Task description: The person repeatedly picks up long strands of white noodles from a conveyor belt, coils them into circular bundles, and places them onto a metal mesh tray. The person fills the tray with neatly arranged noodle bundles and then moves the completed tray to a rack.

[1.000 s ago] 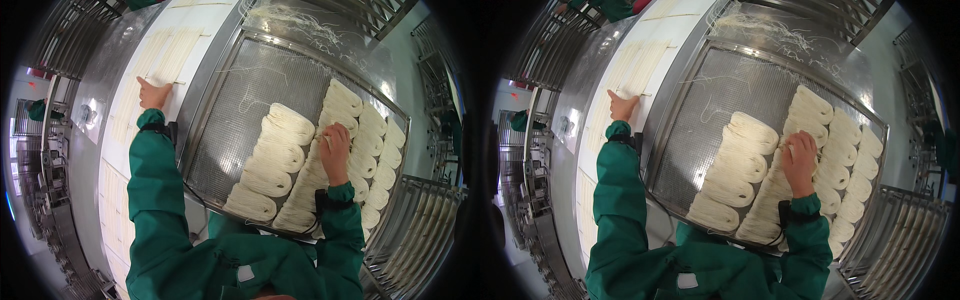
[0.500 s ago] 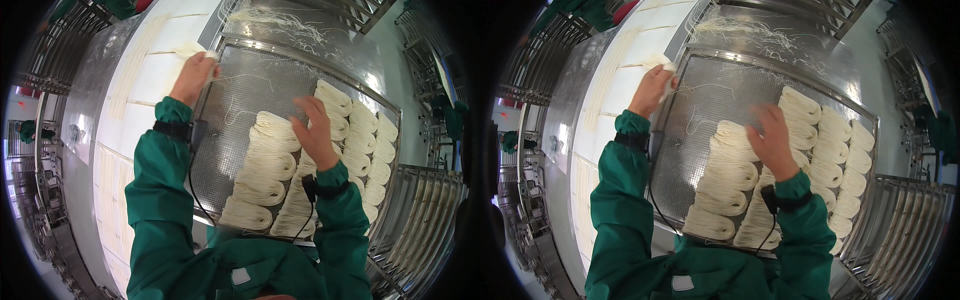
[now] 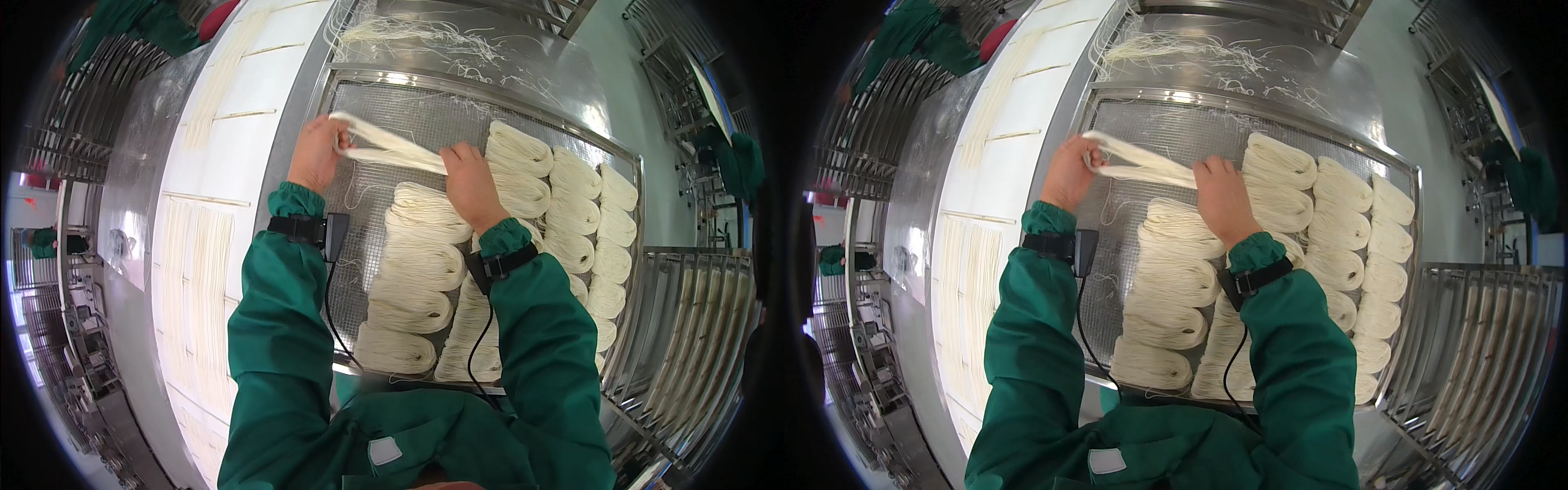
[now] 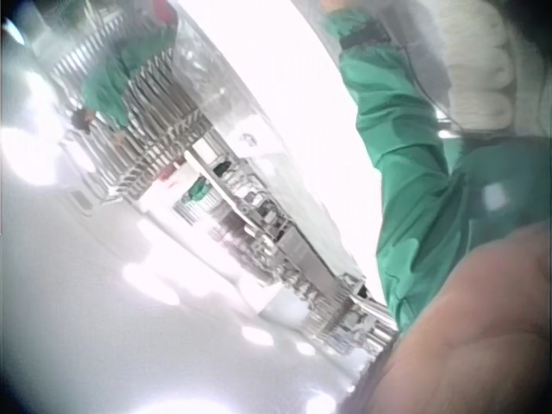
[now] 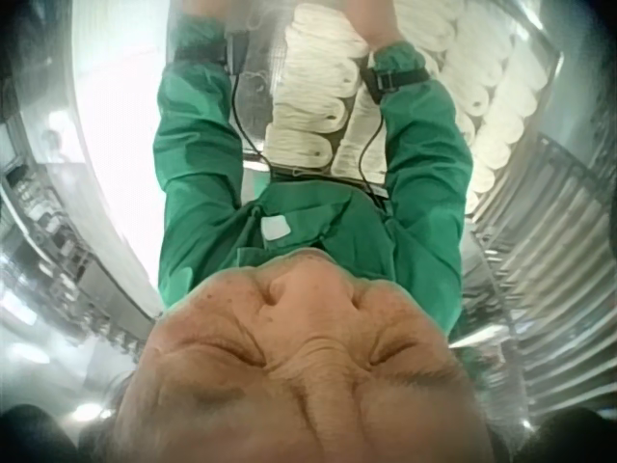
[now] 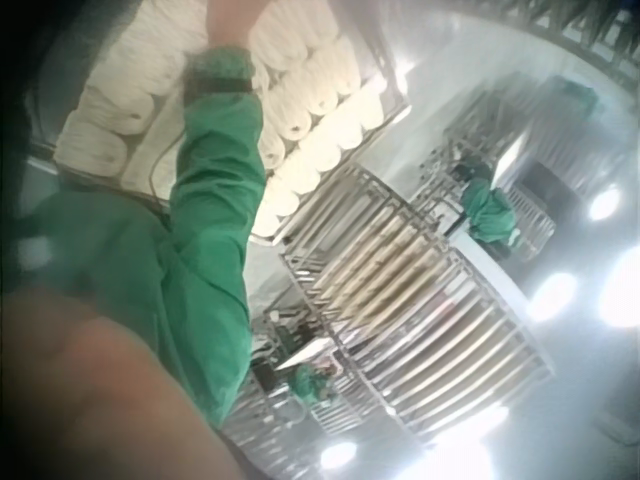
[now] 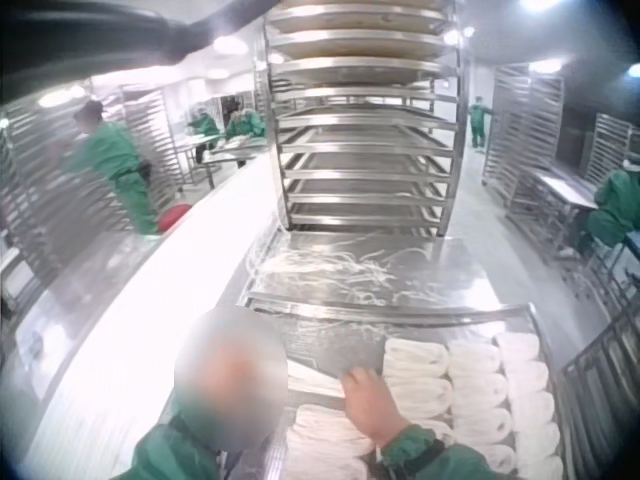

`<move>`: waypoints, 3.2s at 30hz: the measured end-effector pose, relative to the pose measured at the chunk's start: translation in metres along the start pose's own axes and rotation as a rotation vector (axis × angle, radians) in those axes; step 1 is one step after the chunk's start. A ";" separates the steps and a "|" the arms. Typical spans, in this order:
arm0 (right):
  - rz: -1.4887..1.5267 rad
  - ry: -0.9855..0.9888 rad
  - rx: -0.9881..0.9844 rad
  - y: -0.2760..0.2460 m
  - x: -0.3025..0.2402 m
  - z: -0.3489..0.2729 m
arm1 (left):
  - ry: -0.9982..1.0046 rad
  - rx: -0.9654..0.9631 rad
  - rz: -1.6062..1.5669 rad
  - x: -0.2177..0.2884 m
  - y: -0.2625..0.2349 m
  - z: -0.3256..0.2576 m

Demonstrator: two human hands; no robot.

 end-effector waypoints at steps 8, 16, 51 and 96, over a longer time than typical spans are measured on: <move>0.208 -0.061 0.148 -0.030 0.014 -0.025 | -0.117 -0.235 0.669 0.005 0.063 -0.024; 0.432 0.112 0.280 -0.051 0.027 -0.046 | -0.123 -0.485 0.533 -0.055 0.144 -0.001; 0.382 0.018 0.135 -0.081 0.037 -0.015 | 0.183 0.294 1.327 0.073 -0.141 0.124; -0.004 0.079 0.049 -0.011 0.103 0.045 | 0.652 0.038 1.386 -0.053 0.087 0.107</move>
Point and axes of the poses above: each hand's wrist, its own z-axis towards the middle knuckle, its own y-axis out of the palm, x = y × z, the point moved 6 cm from there along z, towards the middle knuckle, and after that the axes turned 9 degrees about -x, right-handed, at the moved point
